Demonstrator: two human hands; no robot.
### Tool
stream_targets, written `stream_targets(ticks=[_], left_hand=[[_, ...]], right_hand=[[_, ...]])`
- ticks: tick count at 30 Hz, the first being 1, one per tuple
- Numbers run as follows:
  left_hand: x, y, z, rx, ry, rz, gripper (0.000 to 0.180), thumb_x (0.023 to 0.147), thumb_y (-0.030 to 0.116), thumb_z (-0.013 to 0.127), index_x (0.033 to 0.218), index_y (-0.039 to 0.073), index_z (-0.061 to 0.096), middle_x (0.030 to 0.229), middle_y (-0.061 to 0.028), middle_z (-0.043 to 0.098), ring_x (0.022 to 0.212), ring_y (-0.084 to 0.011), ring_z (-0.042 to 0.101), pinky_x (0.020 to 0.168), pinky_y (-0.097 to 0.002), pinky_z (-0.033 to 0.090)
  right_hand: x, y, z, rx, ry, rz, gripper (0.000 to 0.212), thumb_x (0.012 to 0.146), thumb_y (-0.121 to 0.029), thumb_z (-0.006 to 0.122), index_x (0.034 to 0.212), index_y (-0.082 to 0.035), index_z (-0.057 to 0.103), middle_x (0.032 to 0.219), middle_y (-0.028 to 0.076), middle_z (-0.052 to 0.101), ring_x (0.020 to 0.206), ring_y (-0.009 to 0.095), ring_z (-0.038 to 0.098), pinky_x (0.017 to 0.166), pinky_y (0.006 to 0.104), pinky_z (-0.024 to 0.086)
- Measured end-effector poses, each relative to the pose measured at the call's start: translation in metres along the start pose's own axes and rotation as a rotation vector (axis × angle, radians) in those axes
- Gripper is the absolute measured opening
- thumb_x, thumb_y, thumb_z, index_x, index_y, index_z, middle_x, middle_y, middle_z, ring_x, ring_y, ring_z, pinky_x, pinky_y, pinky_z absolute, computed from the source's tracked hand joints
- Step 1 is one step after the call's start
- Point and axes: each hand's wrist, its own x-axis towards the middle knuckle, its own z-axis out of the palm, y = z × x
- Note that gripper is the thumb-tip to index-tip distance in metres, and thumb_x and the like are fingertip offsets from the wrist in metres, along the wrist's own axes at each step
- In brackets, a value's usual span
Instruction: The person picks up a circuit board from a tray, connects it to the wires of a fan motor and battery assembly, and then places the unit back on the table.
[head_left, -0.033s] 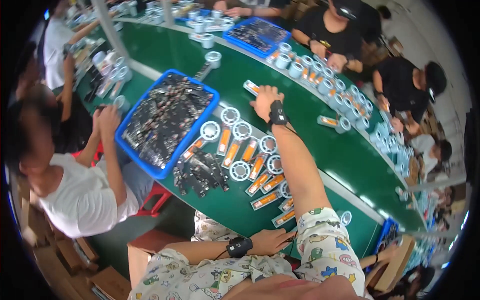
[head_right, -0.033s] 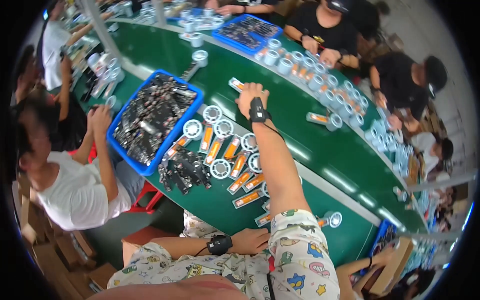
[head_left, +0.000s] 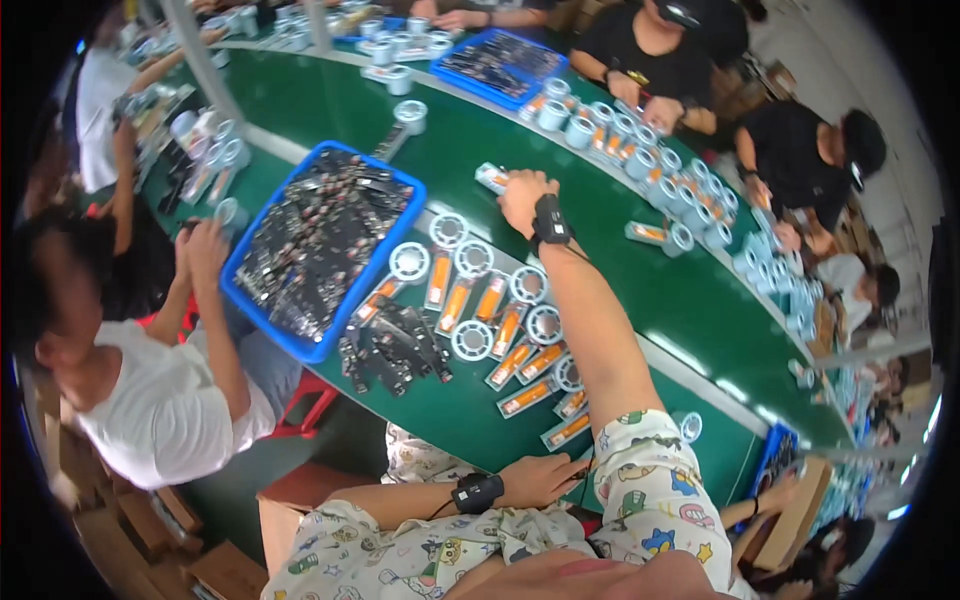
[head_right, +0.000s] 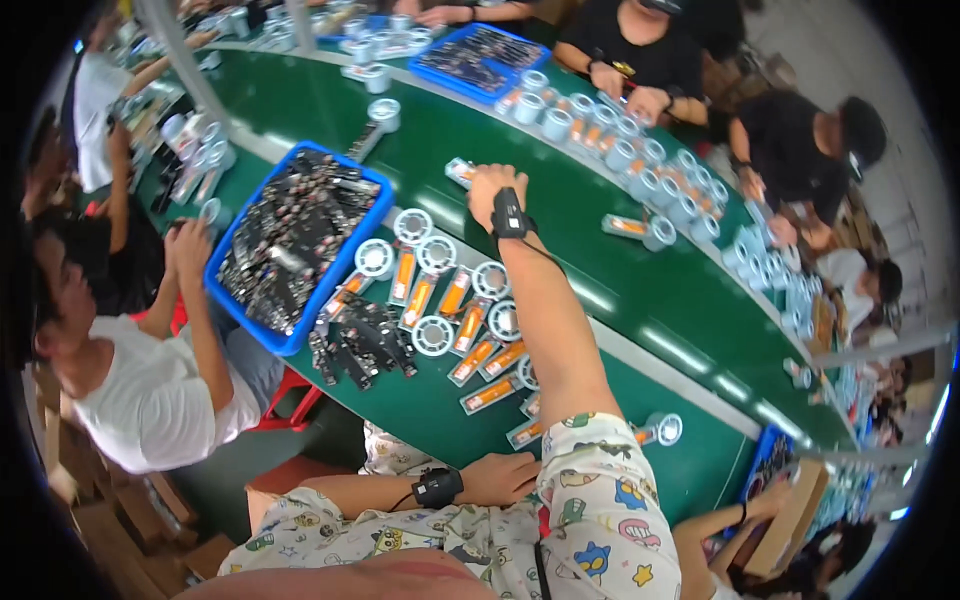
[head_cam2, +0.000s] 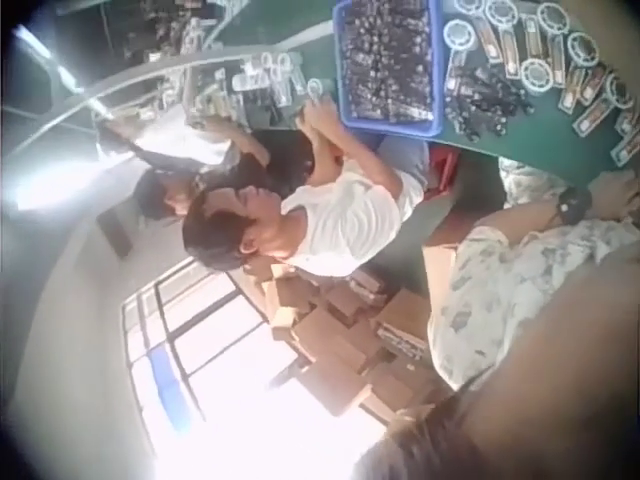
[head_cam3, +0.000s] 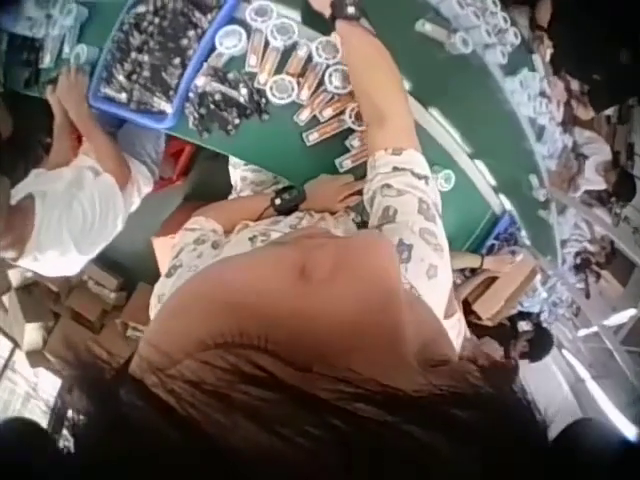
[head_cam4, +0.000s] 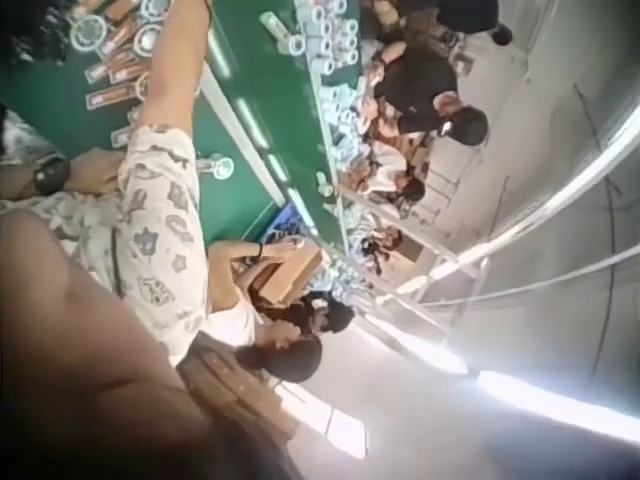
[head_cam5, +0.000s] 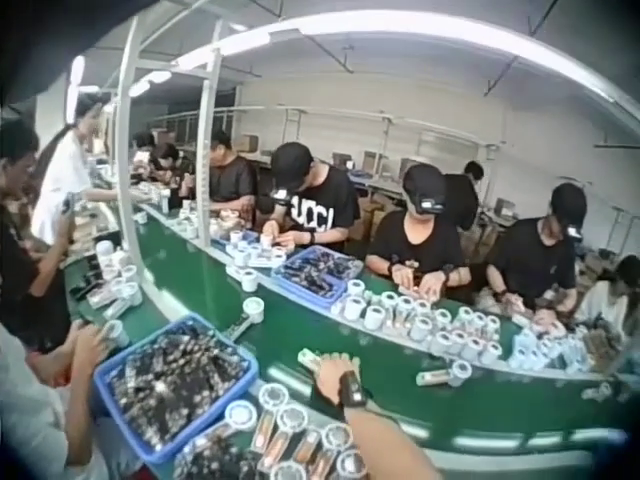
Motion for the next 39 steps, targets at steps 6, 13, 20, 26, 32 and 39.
stream_targets(ticks=[6, 13, 20, 26, 32, 39], left_hand=[[0.009, 0.005, -0.015, -0.046, 0.046, -0.029, 0.039, 0.098, 0.018, 0.067, 0.134, 0.005, 0.061, 0.087, -0.0096, 0.055, 0.071, -0.0308, 0.063, 0.06, -0.0418, 0.053], [0.018, 0.0, -0.008, 0.006, 0.105, 0.063, 0.038, 0.092, 0.013, 0.074, 0.129, 0.007, 0.065, 0.086, -0.0093, 0.056, 0.069, -0.0294, 0.063, 0.058, -0.0398, 0.052], [0.02, 0.015, -0.011, 0.088, 0.025, -0.034, 0.044, 0.094, 0.025, 0.074, 0.133, 0.009, 0.062, 0.101, -0.009, 0.059, 0.077, -0.0295, 0.07, 0.063, -0.0407, 0.058], [0.019, 0.021, -0.007, 0.132, 0.01, -0.099, 0.047, 0.088, 0.031, 0.08, 0.126, 0.008, 0.066, 0.113, -0.0102, 0.063, 0.082, -0.0314, 0.073, 0.067, -0.0393, 0.06], [0.014, 0.018, -0.003, 0.122, 0.09, -0.075, 0.047, 0.086, 0.029, 0.082, 0.125, 0.008, 0.067, 0.115, -0.0097, 0.064, 0.083, -0.0329, 0.073, 0.07, -0.0405, 0.061], [0.014, 0.024, -0.001, 0.183, 0.153, -0.02, 0.05, 0.083, 0.025, 0.084, 0.126, 0.007, 0.066, 0.115, -0.0104, 0.065, 0.085, -0.0325, 0.073, 0.07, -0.0405, 0.061]], right_hand=[[-0.058, 0.066, -0.066, -0.151, -0.162, -0.162, 0.027, 0.08, -0.017, 0.078, 0.102, -0.002, 0.075, 0.137, 0.017, 0.061, 0.121, 0.039, 0.061, 0.098, 0.0483, 0.055], [-0.099, 0.218, -0.061, -0.296, -0.053, -0.123, 0.027, 0.076, -0.007, 0.072, 0.102, -0.001, 0.079, 0.148, 0.018, 0.056, 0.131, 0.04, 0.056, 0.105, 0.0462, 0.053], [-0.1, 0.22, -0.031, -0.188, -0.044, -0.093, 0.027, 0.075, -0.01, 0.074, 0.102, -0.006, 0.076, 0.125, 0.014, 0.063, 0.119, 0.035, 0.059, 0.097, 0.0467, 0.056], [-0.157, 0.195, -0.055, -0.181, 0.127, -0.191, 0.028, 0.076, -0.006, 0.072, 0.103, -0.005, 0.075, 0.127, 0.011, 0.061, 0.119, 0.03, 0.058, 0.09, 0.0413, 0.056], [-0.279, 0.185, -0.134, -0.45, 0.141, -0.514, 0.026, 0.081, -0.014, 0.075, 0.106, -0.006, 0.075, 0.128, 0.004, 0.06, 0.122, 0.024, 0.055, 0.093, 0.0372, 0.052], [-0.35, 0.156, -0.11, -0.48, -0.156, -0.535, 0.024, 0.082, -0.014, 0.074, 0.104, -0.007, 0.076, 0.129, 0.002, 0.063, 0.125, 0.023, 0.056, 0.094, 0.0396, 0.051]])
